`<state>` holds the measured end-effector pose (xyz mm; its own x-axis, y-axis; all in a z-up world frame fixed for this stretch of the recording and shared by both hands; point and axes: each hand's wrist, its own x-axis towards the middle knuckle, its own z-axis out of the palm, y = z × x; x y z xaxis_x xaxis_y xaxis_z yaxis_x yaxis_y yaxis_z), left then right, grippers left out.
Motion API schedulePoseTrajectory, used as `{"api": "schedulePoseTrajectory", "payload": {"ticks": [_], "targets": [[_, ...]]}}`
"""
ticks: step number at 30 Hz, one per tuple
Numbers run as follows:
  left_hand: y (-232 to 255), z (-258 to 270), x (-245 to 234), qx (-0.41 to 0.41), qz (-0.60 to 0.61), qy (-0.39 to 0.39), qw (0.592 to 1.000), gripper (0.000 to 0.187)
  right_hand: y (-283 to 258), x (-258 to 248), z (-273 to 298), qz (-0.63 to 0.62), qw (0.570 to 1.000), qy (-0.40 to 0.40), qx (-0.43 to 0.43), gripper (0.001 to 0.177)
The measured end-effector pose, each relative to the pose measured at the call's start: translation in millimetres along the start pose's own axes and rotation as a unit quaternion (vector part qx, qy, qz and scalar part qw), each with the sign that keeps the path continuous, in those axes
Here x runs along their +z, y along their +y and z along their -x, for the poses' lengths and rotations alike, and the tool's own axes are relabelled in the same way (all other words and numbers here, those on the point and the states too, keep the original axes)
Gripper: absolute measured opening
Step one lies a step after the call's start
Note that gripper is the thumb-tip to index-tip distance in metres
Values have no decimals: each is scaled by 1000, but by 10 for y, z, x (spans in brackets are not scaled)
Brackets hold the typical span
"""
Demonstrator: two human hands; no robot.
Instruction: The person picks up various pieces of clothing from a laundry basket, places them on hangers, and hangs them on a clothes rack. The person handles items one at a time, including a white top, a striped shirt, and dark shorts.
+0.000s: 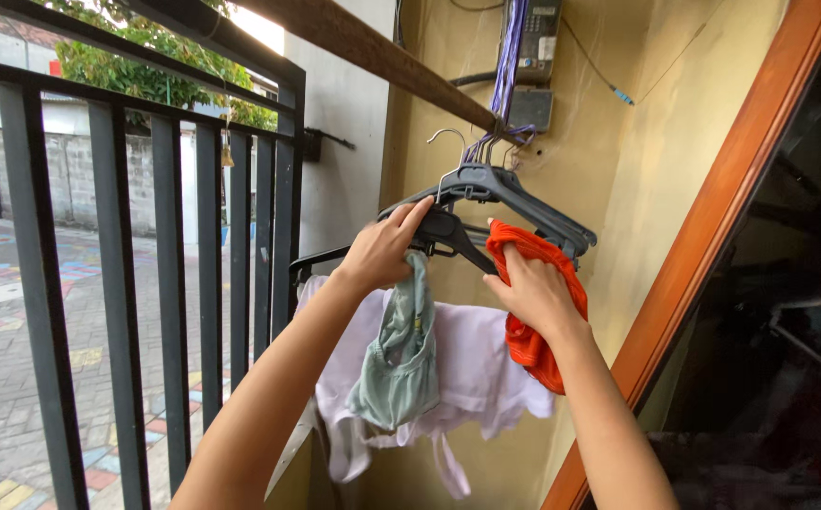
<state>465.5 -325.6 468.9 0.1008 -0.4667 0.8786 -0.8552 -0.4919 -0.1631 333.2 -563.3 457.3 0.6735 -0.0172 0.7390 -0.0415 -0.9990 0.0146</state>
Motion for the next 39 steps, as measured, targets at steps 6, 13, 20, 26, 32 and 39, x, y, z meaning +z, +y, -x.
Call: {"api": "schedulePoseTrajectory", "payload": {"ticks": [6, 13, 20, 26, 32, 39], "targets": [[-112, 358, 154, -5, 14, -23, 1000, 97, 304, 193, -150, -257, 963, -87, 4, 64], [-42, 646, 160, 27, -9, -42, 999, 102, 386, -205, -580, -487, 872, -28, 34, 48], [150, 789, 322, 87, 8, -77, 993, 98, -202, -306, -1017, -420, 872, -250, -10, 48], [182, 838, 477, 109, 64, -50, 991, 48, -433, -307, -973, -199, 954, -223, -24, 47], [96, 732, 490, 17, 66, -72, 995, 42, -103, -19, -720, -341, 937, 16, -77, 58], [-76, 525, 484, -33, 45, -90, 994, 39, 216, 527, -86, -181, 965, -188, -21, 38]]}}
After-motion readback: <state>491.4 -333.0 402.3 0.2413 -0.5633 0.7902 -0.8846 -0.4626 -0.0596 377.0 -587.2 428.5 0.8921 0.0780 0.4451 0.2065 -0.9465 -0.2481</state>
